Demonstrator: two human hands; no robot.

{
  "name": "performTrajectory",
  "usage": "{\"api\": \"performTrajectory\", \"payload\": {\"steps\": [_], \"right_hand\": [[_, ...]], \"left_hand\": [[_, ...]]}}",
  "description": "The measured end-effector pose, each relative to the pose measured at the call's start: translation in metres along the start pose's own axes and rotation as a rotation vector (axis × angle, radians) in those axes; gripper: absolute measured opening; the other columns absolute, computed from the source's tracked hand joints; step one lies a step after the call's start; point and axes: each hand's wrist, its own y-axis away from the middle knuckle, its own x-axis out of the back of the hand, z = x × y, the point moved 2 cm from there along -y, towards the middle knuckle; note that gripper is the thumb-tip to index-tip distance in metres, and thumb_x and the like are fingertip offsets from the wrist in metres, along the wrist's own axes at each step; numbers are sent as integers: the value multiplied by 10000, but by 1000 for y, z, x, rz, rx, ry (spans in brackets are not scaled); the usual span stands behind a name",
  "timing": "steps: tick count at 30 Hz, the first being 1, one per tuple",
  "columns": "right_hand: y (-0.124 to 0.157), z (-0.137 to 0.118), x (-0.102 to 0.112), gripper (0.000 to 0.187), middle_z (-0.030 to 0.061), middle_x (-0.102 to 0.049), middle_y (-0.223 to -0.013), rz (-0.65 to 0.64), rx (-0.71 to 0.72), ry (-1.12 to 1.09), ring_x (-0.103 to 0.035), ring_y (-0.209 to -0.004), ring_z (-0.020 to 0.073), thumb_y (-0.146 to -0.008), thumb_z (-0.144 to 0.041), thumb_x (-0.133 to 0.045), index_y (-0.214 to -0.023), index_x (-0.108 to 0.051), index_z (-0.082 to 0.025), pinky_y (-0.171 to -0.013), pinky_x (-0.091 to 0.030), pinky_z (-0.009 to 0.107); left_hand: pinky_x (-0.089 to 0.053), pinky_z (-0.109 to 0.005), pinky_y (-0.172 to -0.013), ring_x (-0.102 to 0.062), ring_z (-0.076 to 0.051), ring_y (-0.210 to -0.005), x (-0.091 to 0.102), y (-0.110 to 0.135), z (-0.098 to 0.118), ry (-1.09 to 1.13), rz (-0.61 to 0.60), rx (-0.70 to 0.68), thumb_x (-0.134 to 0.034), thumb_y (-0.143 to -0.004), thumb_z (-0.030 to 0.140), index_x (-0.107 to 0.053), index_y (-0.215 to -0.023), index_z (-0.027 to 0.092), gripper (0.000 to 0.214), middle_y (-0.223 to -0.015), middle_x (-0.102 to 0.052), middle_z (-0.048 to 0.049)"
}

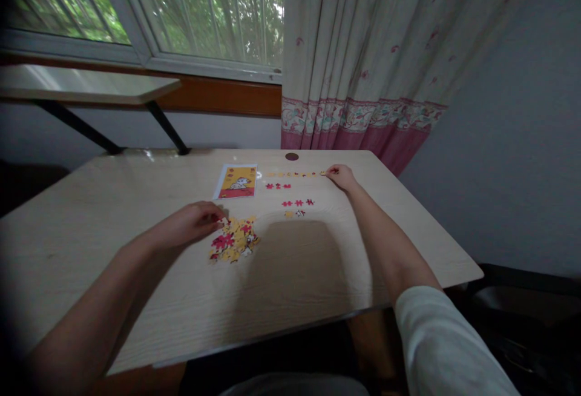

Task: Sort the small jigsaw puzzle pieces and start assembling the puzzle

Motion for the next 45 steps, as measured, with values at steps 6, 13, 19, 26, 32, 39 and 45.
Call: {"api": "performTrajectory", "payload": {"steps": [6,13,19,26,32,39,45], "right_hand": [[-6,-2,-1,132,63,-689,-717,-68,42,44,-552,-622,128,-702,-209,-629,-762,-717,-130,-612,-406,244],[-5,-2,-2,168,63,-688,-718,-76,54,96,-552,-623,131,-722,-240,-614,-793,-721,-133,-595,-399,240],[-3,-7,-1,157,65,-668,-690,-64,72,162,-536,-609,138,-725,-209,-594,-781,-711,-122,-597,-385,248],[20,-49,-5,206,78,-666,-764,58,170,158,-544,-661,149,-771,-198,-522,-867,-690,-129,-660,-395,262],[78,-119,-35,168,29,-653,-767,-19,497,-6,-551,-660,121,-820,-227,-520,-862,-672,-171,-657,-407,243],[133,-170,-54,253,19,-666,-791,-52,759,-113,-587,-708,118,-818,-342,-610,-1024,-639,-197,-707,-420,255],[143,-175,-49,260,16,-662,-766,26,809,-137,-586,-692,112,-838,-382,-591,-1010,-649,-196,-672,-397,257]], "left_hand": [[-371,-258,-595,-499,-145,-618,-1,1,-2,62,25,0,-521,-778,248,-660,-735,166,166,-668,-601,-32],[-330,-223,-464,-440,-107,-493,-2,4,14,381,62,91,-571,-758,292,-663,-763,161,161,-544,-543,9],[-406,-233,-512,-539,-127,-583,-3,2,26,631,121,149,-632,-694,262,-675,-781,148,150,-663,-643,-41],[-417,-237,-499,-570,-141,-606,-9,0,32,693,201,191,-665,-699,291,-692,-870,170,211,-733,-677,-57],[-465,-246,-564,-613,-149,-659,-25,-8,28,820,286,208,-710,-677,294,-682,-873,178,229,-769,-693,-46],[-479,-266,-629,-635,-145,-651,-36,-14,35,1022,313,168,-703,-692,264,-599,-1028,189,359,-702,-691,-15],[-456,-246,-578,-623,-134,-597,-37,-16,44,1050,228,163,-708,-682,253,-595,-932,184,283,-637,-685,-1]]}}
